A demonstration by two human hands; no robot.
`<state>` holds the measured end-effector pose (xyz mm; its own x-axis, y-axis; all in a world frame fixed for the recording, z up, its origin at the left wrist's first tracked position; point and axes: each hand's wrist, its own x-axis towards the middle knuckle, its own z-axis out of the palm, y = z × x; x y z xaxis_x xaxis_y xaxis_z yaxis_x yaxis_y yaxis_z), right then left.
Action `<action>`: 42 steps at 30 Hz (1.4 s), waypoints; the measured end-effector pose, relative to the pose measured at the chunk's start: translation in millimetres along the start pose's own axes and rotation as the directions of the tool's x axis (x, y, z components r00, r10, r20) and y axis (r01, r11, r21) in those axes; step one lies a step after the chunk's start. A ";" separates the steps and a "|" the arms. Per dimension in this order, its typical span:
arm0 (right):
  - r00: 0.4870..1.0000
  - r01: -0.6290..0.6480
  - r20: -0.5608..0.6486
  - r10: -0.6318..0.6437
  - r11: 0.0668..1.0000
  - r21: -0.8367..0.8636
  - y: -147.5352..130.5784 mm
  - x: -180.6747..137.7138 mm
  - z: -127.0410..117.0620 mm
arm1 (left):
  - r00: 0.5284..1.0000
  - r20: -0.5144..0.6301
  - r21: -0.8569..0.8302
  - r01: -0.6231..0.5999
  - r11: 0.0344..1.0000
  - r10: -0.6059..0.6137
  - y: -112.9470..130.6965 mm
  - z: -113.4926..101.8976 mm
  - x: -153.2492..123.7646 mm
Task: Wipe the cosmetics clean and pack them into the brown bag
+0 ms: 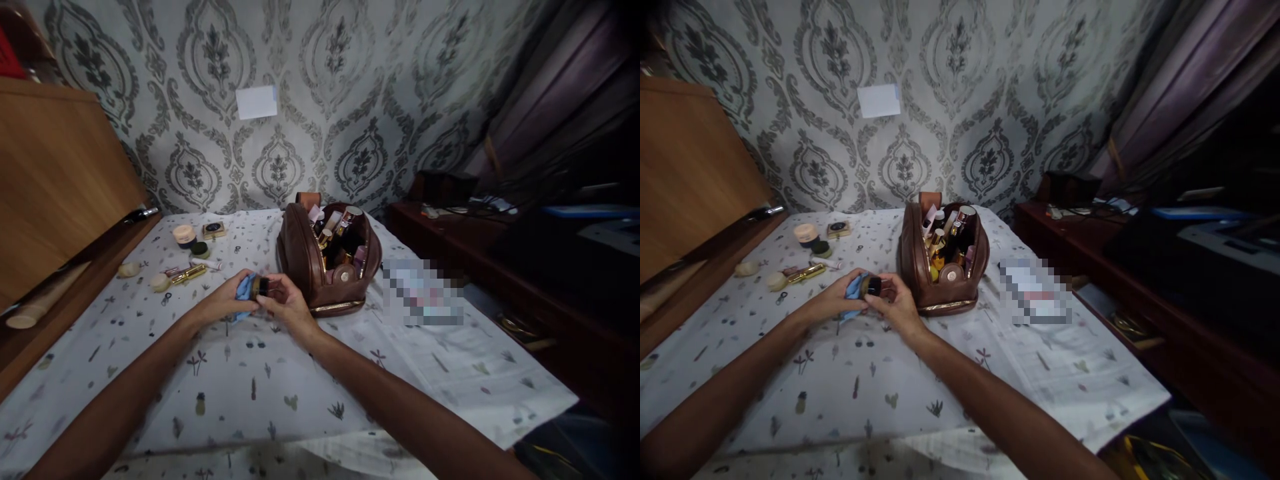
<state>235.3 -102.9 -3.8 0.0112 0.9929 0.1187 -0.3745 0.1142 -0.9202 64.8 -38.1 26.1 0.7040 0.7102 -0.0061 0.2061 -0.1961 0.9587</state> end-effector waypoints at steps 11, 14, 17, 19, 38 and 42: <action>0.999 -0.001 -0.046 0.002 1.000 0.014 5.6 2.9 0.4 | 0.985 -0.119 0.252 -0.090 0.964 0.123 9.5 -15.9 -2.3; 1.000 -0.009 -0.027 0.009 1.000 -0.025 8.3 2.7 -0.5 | 0.967 -0.192 0.260 -0.112 0.959 0.165 15.1 -13.1 -0.1; 1.000 0.000 -0.006 -0.001 0.999 -0.035 11.3 3.5 -1.9 | 0.970 -0.145 0.330 -0.137 0.934 0.193 17.1 -7.4 -0.5; 1.000 0.003 0.008 -0.003 1.000 -0.006 12.5 4.0 -2.9 | 0.973 -0.113 0.376 -0.147 0.915 0.203 18.2 -4.5 -2.1; 0.993 -0.075 0.080 0.091 0.980 -0.186 5.9 2.1 -5.0 | 0.952 -0.067 0.410 -0.247 0.878 0.299 22.2 -2.9 -4.8; 0.990 -0.101 0.078 0.119 0.973 -0.210 5.0 0.9 -5.6 | 0.911 -0.056 0.478 -0.334 0.812 0.408 24.8 0.1 -6.6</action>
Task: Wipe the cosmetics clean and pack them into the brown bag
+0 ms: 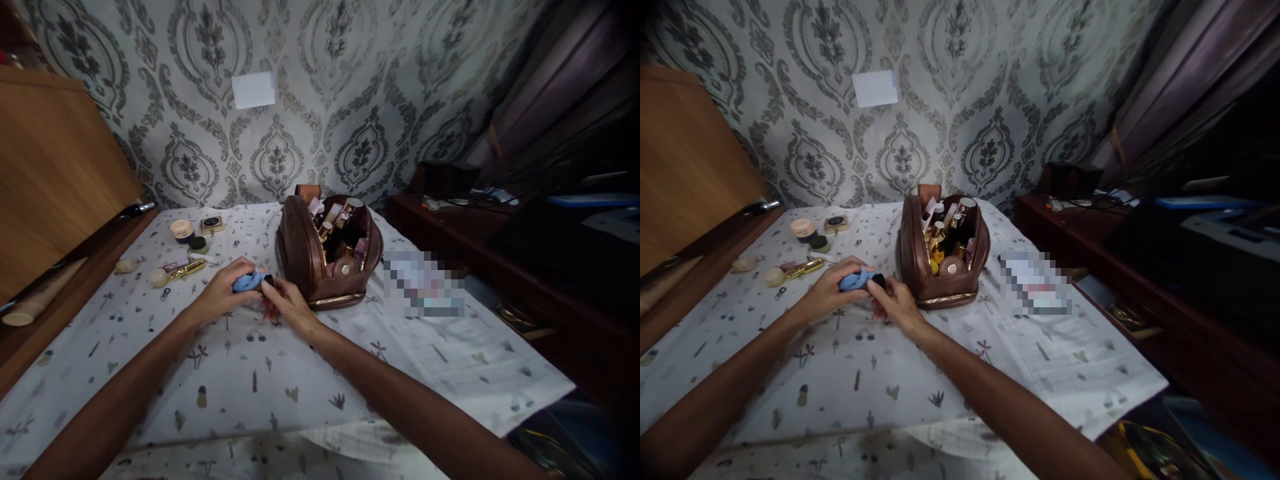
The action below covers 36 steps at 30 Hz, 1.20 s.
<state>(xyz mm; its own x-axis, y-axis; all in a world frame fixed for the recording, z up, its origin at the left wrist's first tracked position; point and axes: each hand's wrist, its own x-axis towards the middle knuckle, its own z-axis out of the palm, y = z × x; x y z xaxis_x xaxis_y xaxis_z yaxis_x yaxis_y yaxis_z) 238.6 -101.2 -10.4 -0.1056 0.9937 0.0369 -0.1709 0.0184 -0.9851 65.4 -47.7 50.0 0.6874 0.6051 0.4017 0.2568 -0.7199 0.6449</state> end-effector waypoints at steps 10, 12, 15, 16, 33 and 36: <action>0.998 -0.066 0.013 0.065 0.997 0.051 -1.6 -0.4 -0.6 | 0.981 -0.133 0.155 -0.118 0.981 0.139 3.8 13.1 -4.3; 0.998 -0.056 0.021 0.055 0.998 0.033 -1.0 -0.2 -0.9 | 0.986 -0.098 0.179 -0.114 0.977 0.133 4.5 13.2 -5.1; 0.998 -0.046 0.038 0.045 0.998 0.039 0.2 0.5 -1.4 | 0.992 -0.077 0.199 -0.085 0.976 0.102 5.1 12.7 -5.8; 0.998 -0.047 0.041 0.045 0.998 0.047 0.5 0.8 -1.4 | 0.992 -0.079 0.194 -0.077 0.978 0.094 5.2 12.5 -5.8; 0.988 -0.138 0.118 0.103 0.929 0.344 -5.9 -4.9 2.8 | 0.979 -0.202 0.099 0.052 0.994 -0.031 2.1 12.4 -4.6; 0.989 -0.137 0.107 0.104 0.921 0.364 -6.9 -5.5 3.8 | 0.985 -0.175 0.150 0.028 0.988 -0.002 1.8 16.3 -6.8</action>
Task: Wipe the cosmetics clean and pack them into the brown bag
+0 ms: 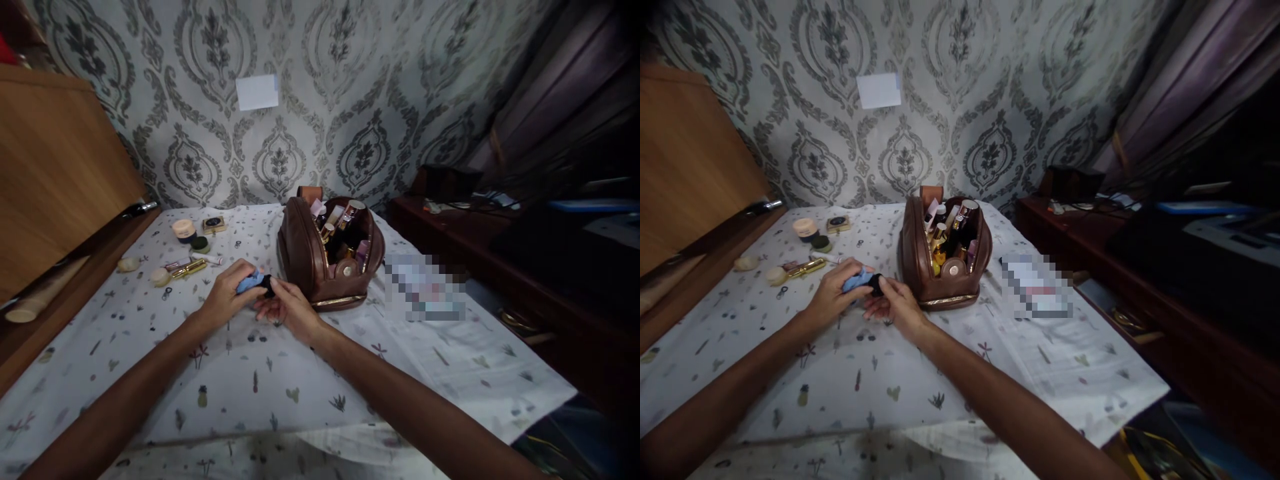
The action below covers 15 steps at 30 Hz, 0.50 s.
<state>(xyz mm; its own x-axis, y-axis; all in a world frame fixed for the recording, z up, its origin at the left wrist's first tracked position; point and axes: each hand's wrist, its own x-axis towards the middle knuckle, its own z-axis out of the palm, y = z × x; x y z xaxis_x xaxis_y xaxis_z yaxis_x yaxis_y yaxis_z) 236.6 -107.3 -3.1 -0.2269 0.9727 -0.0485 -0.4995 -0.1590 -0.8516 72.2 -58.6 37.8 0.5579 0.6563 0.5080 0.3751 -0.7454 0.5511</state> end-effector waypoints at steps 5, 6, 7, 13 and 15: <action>1.000 0.008 -0.001 -0.008 1.000 -0.007 0.5 0.2 0.4 | 0.998 0.038 0.115 -0.045 0.992 0.041 2.7 5.1 -2.5; 1.000 0.008 -0.008 -0.008 1.000 -0.002 1.0 0.6 0.1 | 0.998 0.048 0.104 -0.046 0.994 0.041 3.3 4.9 -2.0; 1.000 0.011 -0.014 -0.011 1.000 0.009 1.5 1.1 -0.3 | 0.998 0.059 0.081 -0.042 0.996 0.037 3.7 4.3 -1.3; 0.999 0.048 -0.008 -0.047 0.992 0.121 1.3 1.9 -1.9 | 0.997 0.047 -0.041 0.067 0.997 -0.065 1.0 -0.5 2.3; 0.998 0.059 -0.008 -0.059 0.989 0.132 0.3 1.4 -1.7 | 0.996 0.039 -0.060 0.082 0.995 -0.080 -1.0 -0.3 2.1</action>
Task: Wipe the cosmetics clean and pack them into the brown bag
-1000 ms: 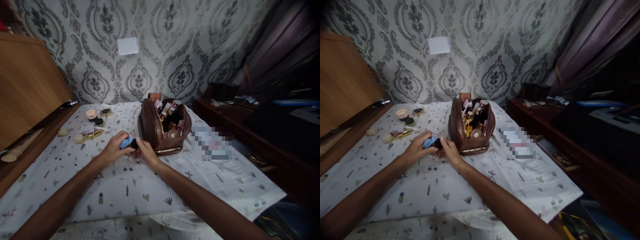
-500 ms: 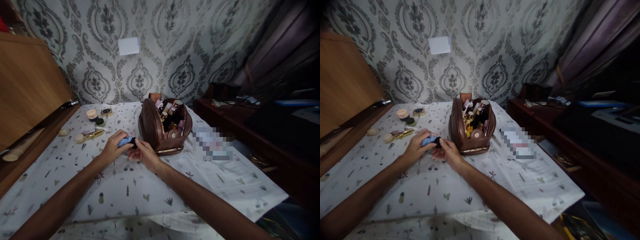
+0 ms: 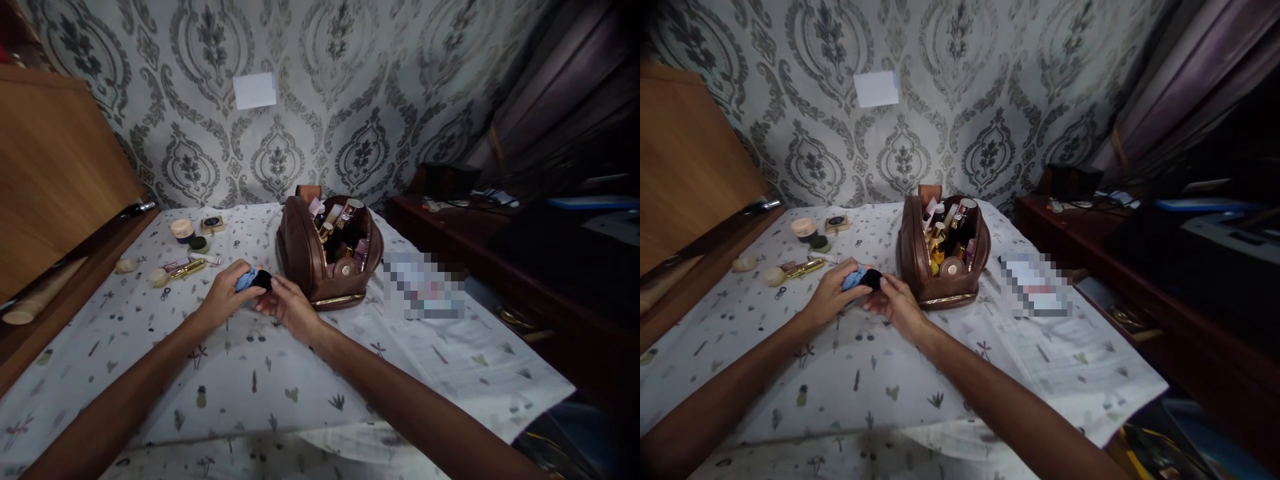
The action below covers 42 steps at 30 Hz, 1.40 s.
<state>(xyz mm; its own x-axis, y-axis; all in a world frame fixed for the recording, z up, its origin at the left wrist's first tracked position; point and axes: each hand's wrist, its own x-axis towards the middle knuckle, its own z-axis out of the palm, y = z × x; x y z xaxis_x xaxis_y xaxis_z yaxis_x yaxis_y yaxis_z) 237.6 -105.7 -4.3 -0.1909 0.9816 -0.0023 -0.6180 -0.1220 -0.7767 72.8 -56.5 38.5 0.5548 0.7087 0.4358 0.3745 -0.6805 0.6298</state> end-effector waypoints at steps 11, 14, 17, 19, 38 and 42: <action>0.998 -0.022 -0.053 0.026 0.997 0.072 -1.6 0.4 3.6 | 0.985 -0.159 0.126 -0.040 0.991 0.060 5.1 3.4 -3.3; 0.998 -0.013 -0.066 0.019 0.996 0.088 -1.3 -0.3 4.5 | 0.980 -0.170 0.192 -0.070 0.979 0.103 6.3 4.6 -5.9; 0.997 0.015 -0.074 -0.009 0.997 0.078 0.8 -1.0 4.3 | 0.988 -0.109 0.239 -0.077 0.968 0.106 5.0 6.2 -7.5; 0.997 0.027 -0.079 -0.022 0.998 0.058 1.8 -1.5 4.8 | 0.996 -0.048 0.232 -0.063 0.971 0.076 5.1 5.6 -6.5; 0.971 0.240 0.039 -0.237 0.942 -0.234 -133.0 -52.3 25.5 | 0.973 0.121 0.229 -0.219 0.948 0.196 79.8 -25.7 123.6; 0.914 0.375 -0.046 -0.403 0.881 -0.288 -181.9 -43.1 4.7 | 0.918 0.305 0.550 -0.386 0.741 0.253 95.5 -1.0 182.9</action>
<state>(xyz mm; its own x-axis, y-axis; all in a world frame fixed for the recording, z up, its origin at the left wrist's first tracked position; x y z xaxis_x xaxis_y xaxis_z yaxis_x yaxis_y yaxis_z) 354.6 -126.6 140.0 0.1096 0.9530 0.2825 -0.3962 0.3025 -0.8669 209.3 8.4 179.0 0.8304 0.4220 0.3637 0.4715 -0.8801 -0.0555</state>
